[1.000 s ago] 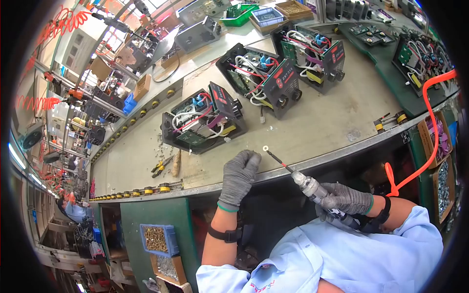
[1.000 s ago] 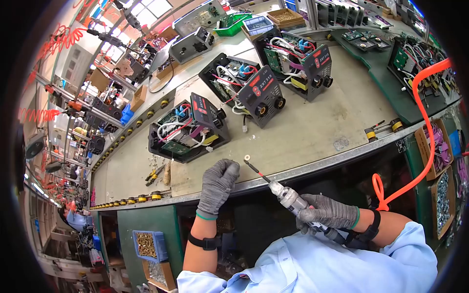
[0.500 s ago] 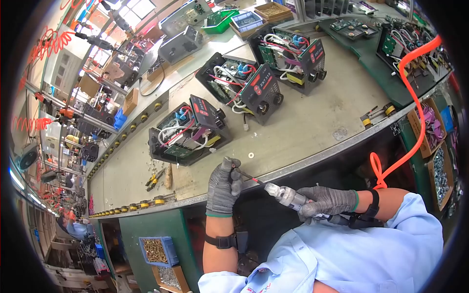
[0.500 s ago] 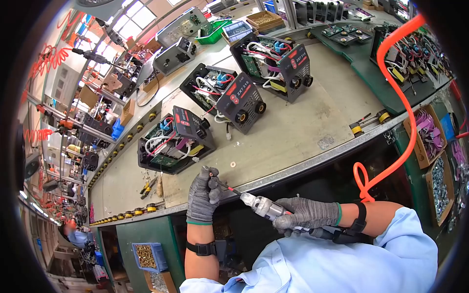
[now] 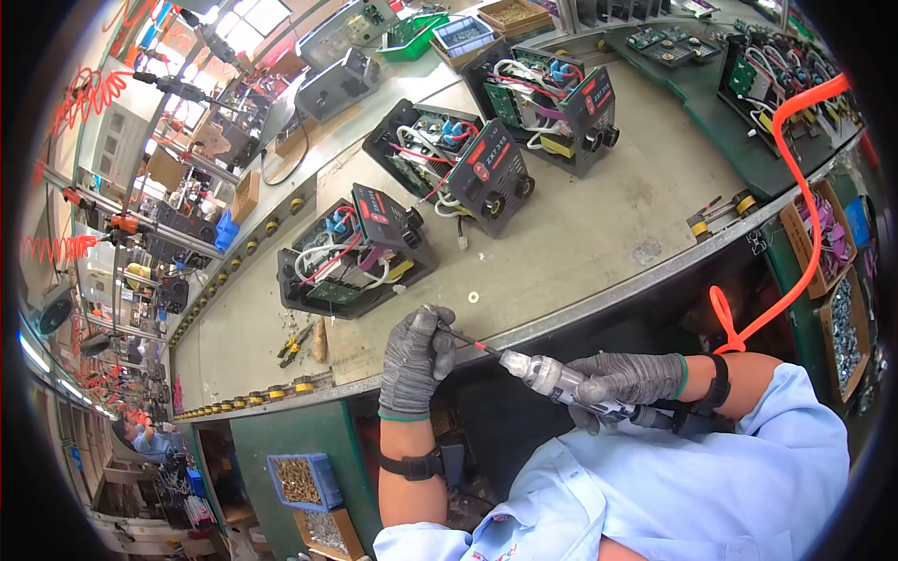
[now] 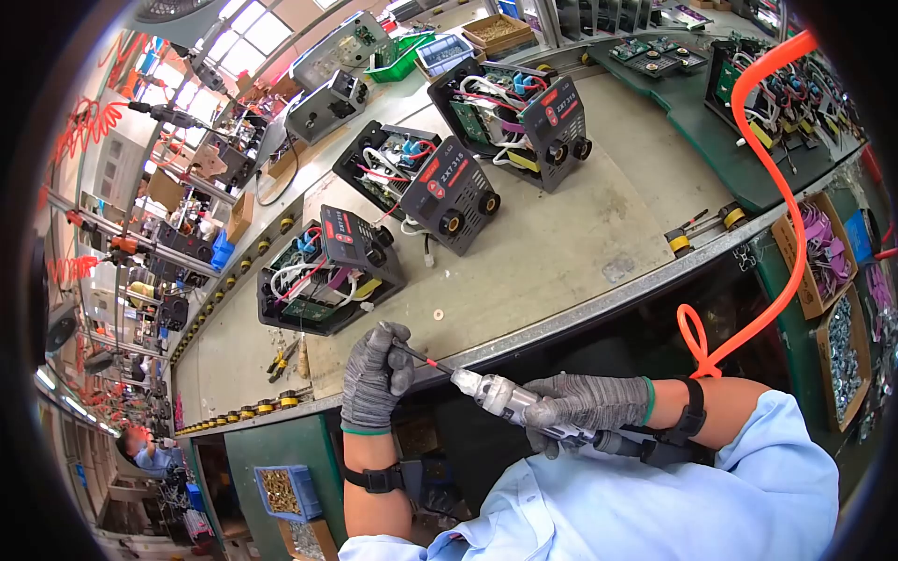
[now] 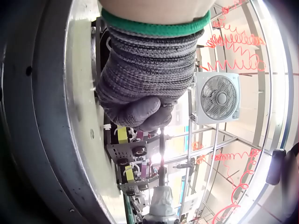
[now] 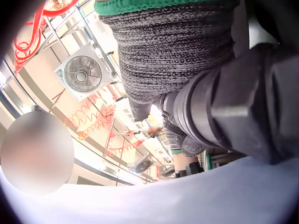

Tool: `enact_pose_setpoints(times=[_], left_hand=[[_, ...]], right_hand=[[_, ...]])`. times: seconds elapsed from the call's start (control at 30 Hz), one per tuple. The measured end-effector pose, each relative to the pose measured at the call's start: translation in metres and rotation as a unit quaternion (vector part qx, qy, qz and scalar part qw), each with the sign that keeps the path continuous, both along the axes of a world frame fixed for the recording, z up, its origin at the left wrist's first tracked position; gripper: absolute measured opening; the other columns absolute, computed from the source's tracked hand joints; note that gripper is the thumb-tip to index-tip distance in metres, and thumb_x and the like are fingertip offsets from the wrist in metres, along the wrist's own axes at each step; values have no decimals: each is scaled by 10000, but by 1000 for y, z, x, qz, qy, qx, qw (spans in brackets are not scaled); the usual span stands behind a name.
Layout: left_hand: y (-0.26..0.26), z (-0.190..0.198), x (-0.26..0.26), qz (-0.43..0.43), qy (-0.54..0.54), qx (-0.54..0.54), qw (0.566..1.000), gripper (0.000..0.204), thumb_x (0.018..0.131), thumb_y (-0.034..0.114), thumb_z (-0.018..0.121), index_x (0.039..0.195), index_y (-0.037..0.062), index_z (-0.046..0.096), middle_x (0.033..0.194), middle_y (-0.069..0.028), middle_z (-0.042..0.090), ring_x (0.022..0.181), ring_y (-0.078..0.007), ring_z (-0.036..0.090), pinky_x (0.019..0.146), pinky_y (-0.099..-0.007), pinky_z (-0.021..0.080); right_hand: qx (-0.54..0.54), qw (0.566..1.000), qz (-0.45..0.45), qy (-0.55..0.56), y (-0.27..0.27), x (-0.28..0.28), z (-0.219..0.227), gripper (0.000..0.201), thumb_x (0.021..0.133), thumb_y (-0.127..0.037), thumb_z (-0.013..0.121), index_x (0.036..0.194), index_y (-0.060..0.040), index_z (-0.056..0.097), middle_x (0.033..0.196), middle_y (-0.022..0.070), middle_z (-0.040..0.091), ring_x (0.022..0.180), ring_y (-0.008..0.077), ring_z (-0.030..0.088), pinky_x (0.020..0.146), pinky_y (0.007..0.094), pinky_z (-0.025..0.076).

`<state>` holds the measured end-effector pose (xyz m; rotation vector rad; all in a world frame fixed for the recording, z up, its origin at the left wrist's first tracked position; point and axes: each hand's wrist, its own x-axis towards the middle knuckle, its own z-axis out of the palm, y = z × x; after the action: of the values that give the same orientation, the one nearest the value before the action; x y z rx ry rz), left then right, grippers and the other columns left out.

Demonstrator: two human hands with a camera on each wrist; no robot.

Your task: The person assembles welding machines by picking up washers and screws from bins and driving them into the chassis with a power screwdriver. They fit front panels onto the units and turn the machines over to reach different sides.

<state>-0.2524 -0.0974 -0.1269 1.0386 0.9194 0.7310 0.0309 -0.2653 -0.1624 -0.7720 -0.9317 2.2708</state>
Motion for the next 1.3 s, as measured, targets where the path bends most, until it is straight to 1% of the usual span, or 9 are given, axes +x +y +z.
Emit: enact_pose_setpoints(times=[0.23,0.33,0.4,0.57,0.77,0.97,1.1,1.17,1.3], left_hand=[[-1,1,1,23,-59,-55,996,388,1047,364,653,1070,-23,661,664,-2,569,452,-98,497,400,-222,341],[-4,16,6,27,27,25,999,364,1034,342,669,1031,-21,684,651,3,566,452,-89,492,405,-221,344],[-3,30,11,-14,214,84,973,331,1021,311,680,969,-14,706,629,6,552,449,-76,480,410,-218,348],[6,27,16,-35,182,1,983,314,1010,299,692,946,-8,715,619,7,546,437,-63,462,394,-218,332],[6,24,28,-24,183,30,982,377,1032,362,674,975,-10,671,618,29,487,426,-64,422,372,-211,289],[8,21,34,13,97,-20,995,388,1042,372,660,963,-9,668,606,25,495,417,-67,426,368,-208,291],[8,17,38,18,189,32,981,379,1036,362,673,961,-10,674,600,25,493,410,-65,421,366,-213,299],[10,22,40,8,252,40,967,382,1028,361,687,954,-14,678,598,21,501,407,-65,423,363,-219,302],[10,23,41,6,215,-3,976,417,1012,388,705,948,-23,678,602,15,523,408,-67,441,372,-223,322]], right_hand=[[10,1000,-9,1,1,2,0,681,914,-616,719,1234,-35,562,917,114,703,802,183,725,598,292,589],[-58,995,10,78,0,5,2,652,919,-591,730,1218,-34,567,930,110,700,797,171,724,587,287,585],[-82,996,30,28,1,8,10,623,925,-570,733,1213,-42,572,920,95,693,784,161,721,589,276,578],[66,987,-23,-148,-5,3,0,559,951,-556,699,1196,-65,593,882,71,682,766,152,714,592,268,561],[-146,987,0,67,-7,10,12,512,953,-502,704,1175,-50,611,855,83,692,747,153,712,588,281,562],[37,995,-63,-72,-4,7,-4,519,951,-486,709,1195,-42,598,842,81,695,728,145,710,587,282,567],[-76,996,-21,28,-1,12,6,513,946,-470,725,1191,-38,595,872,78,699,756,138,710,615,290,572],[22,995,-48,-81,-1,9,-2,512,947,-479,726,1184,-43,596,889,76,702,775,135,709,643,289,571],[33,997,-54,-43,0,13,-5,550,931,-527,730,1156,-45,593,853,75,693,765,134,699,671,278,566]])
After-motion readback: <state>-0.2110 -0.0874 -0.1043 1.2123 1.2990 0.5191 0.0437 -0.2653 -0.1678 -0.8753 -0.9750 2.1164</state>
